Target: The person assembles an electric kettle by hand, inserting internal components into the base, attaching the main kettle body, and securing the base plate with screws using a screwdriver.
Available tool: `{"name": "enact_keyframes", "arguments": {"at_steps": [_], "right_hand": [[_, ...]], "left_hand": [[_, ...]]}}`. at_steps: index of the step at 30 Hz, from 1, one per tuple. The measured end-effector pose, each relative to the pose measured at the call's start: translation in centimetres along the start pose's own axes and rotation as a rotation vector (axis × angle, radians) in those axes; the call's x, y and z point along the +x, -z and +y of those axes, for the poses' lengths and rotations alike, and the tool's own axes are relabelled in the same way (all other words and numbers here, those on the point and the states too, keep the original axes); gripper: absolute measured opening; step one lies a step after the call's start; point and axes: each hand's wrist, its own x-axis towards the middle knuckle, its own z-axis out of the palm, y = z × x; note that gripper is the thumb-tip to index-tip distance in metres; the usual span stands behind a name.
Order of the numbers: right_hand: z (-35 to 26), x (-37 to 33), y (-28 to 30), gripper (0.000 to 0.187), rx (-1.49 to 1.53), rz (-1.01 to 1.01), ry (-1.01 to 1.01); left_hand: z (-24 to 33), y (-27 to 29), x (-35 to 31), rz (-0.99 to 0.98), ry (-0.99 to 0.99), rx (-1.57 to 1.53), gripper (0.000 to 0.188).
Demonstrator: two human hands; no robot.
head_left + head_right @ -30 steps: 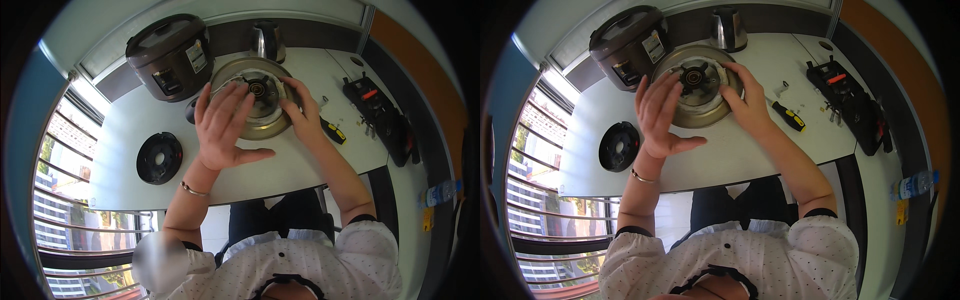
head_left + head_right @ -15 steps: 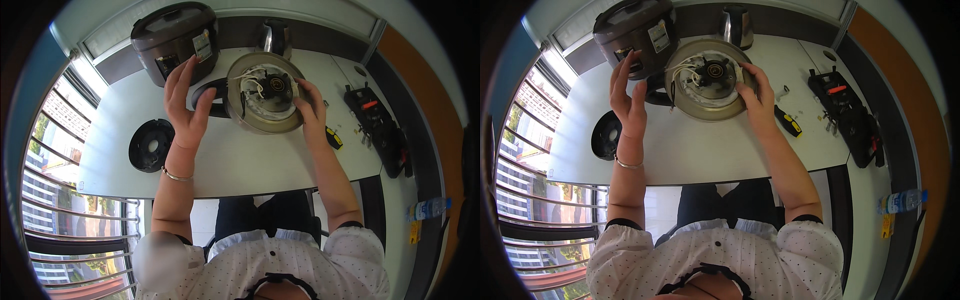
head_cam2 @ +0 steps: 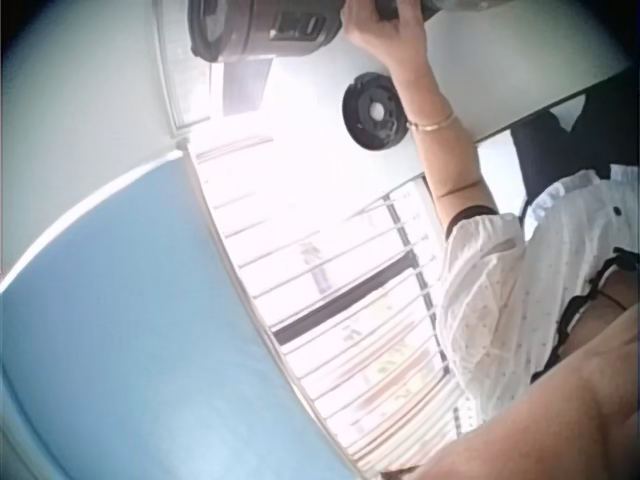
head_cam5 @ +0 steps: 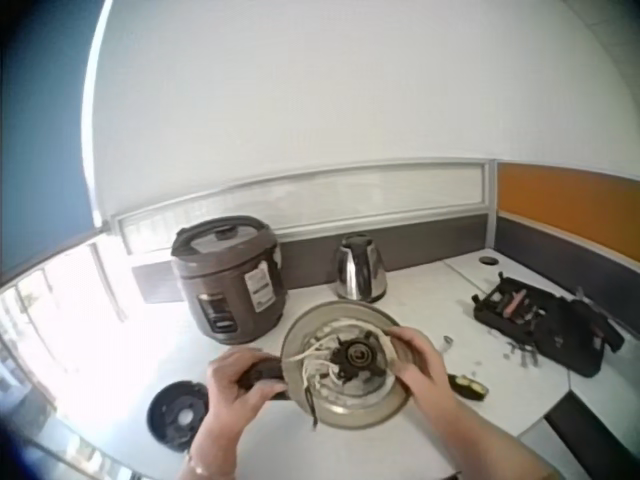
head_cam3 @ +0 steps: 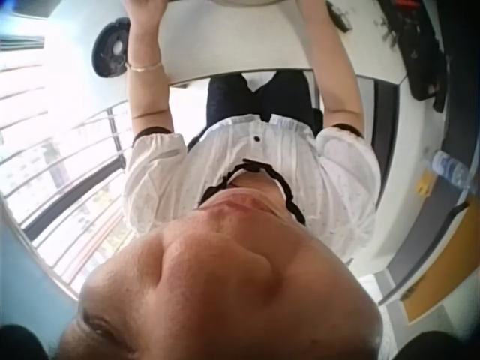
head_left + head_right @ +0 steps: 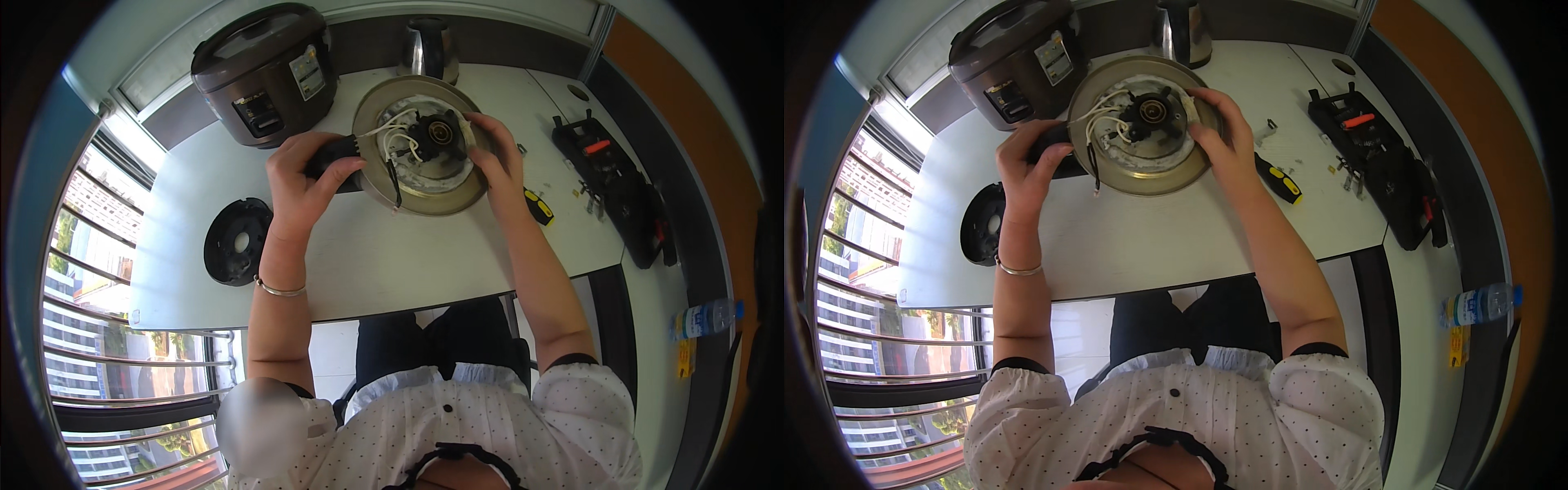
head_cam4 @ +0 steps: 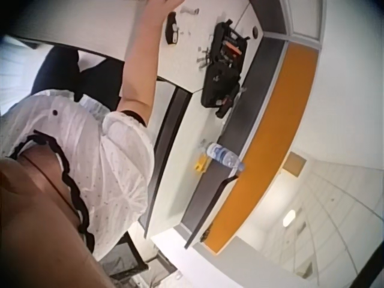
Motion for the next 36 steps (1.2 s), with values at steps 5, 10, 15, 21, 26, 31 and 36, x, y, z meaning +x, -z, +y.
{"name": "enact_keyframes", "arguments": {"at_steps": [5,10,15,21,26,31,36], "right_hand": [[0.0,0.0,0.1,0.045,0.007,-0.010,0.010],[0.2,-0.1,0.2,0.044,0.003,-0.002,0.028],[0.3,-0.1,0.3,0.042,-0.001,0.000,0.042],[1.1,-0.1,0.2,0.041,-0.197,-0.047,0.185],[0.8,-0.4,0.1,0.041,-0.304,-0.011,0.259],[0.2,0.0,0.3,0.045,-0.453,0.023,0.521],[-1.3,-0.4,0.0,0.042,-0.594,0.084,0.642]], "left_hand": [[0.2,-0.2,-0.2,0.021,-0.009,-0.009,0.038],[0.5,-0.4,-0.3,0.038,-0.039,0.024,0.040],[0.3,-0.4,-0.3,0.073,-0.174,0.129,0.043],[-1.2,-0.1,-0.5,0.131,-0.227,0.130,0.043],[-2.0,-0.4,-0.8,0.173,-0.170,0.094,0.034],[-2.5,-0.4,-1.1,0.193,-0.090,0.060,0.024],[-3.2,-0.4,-1.4,0.238,-0.046,0.029,0.025]]}}
